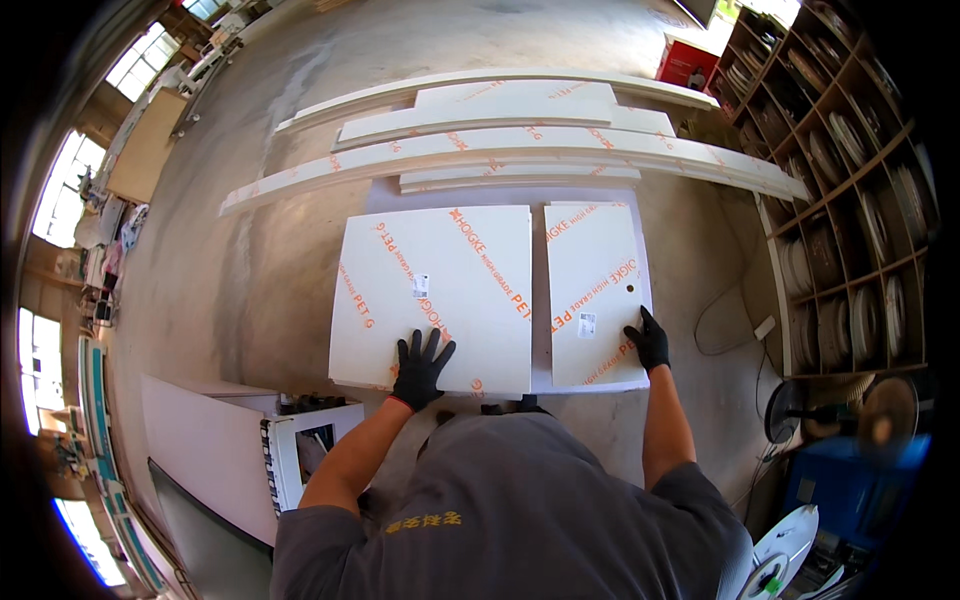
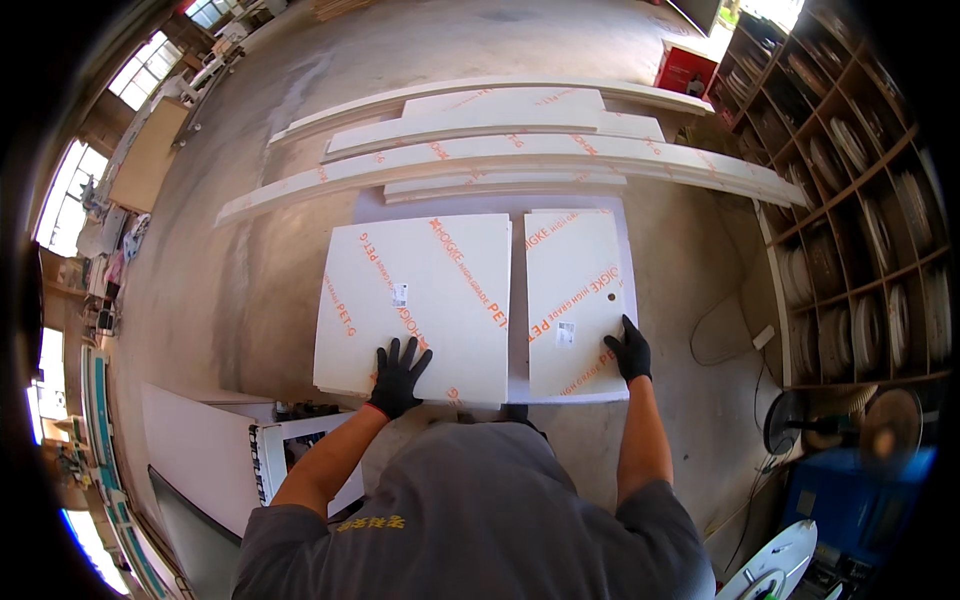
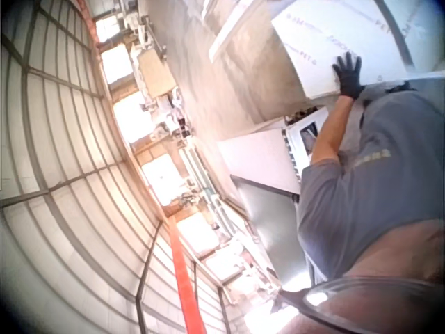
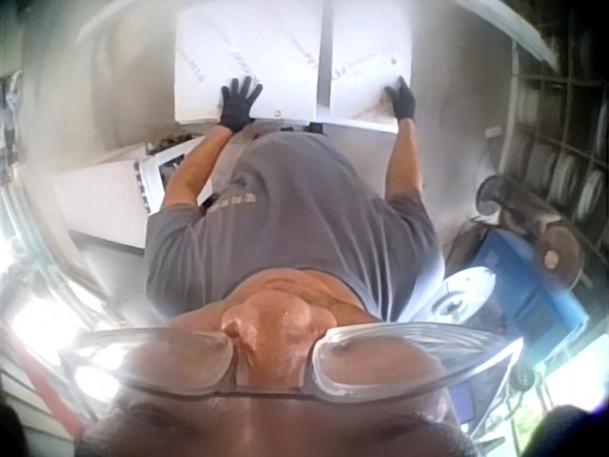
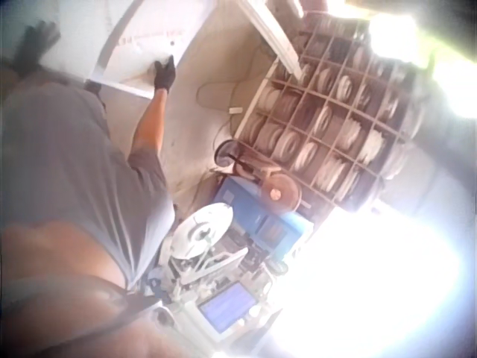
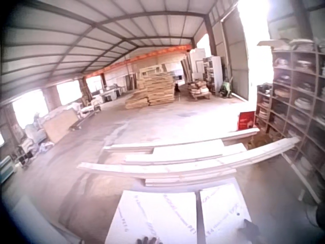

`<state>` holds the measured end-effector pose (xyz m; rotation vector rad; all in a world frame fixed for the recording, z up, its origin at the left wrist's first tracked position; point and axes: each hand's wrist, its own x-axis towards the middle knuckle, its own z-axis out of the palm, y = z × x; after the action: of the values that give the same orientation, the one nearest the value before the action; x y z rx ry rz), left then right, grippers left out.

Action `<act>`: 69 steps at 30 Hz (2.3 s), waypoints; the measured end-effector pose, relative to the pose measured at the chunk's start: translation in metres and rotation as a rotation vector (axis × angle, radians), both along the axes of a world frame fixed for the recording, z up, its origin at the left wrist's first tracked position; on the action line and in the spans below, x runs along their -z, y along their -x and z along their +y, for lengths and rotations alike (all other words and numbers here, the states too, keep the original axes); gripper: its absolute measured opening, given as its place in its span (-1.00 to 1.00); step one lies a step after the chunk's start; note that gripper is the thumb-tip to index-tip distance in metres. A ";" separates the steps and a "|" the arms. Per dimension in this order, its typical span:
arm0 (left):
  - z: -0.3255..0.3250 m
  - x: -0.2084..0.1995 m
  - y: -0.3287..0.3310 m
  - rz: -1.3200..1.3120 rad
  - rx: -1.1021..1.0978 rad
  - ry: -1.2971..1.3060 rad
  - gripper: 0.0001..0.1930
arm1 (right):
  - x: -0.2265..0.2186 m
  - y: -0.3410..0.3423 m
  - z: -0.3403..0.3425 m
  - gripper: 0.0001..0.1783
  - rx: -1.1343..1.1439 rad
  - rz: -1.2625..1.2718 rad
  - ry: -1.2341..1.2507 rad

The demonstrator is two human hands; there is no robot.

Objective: The person picks up white rectangular panels from a stack and feeds them into a processing machine. They then retrieve the processed panels from the output side of the machine and stack them on a nearby table. The person repeats this cycle of feeding and stacking multiple times.

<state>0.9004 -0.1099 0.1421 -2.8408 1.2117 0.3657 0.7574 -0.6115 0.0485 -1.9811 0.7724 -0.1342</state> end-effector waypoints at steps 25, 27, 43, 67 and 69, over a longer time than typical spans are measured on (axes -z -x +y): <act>-0.143 -0.008 -0.534 -0.308 0.034 0.598 -0.18 | -0.063 0.178 0.173 -0.53 0.435 0.586 0.348; -0.172 0.013 -0.591 -0.280 -0.029 0.449 -0.09 | -0.088 0.183 0.220 -0.45 0.436 0.739 0.283; -0.246 0.018 -0.633 -0.132 0.049 0.411 0.03 | -0.093 0.175 0.411 -0.53 0.356 0.927 -0.122; -0.154 -0.150 0.350 0.555 2.209 0.603 -0.38 | -0.285 0.389 0.579 0.15 1.026 0.707 0.413; -0.138 -0.138 0.417 0.633 2.361 0.565 -0.36 | -0.280 0.419 0.614 0.14 1.129 0.765 0.322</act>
<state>0.4832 -0.2476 0.2800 0.3167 3.4410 0.5623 0.3382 0.0024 0.3280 -1.6119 2.4328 -0.1596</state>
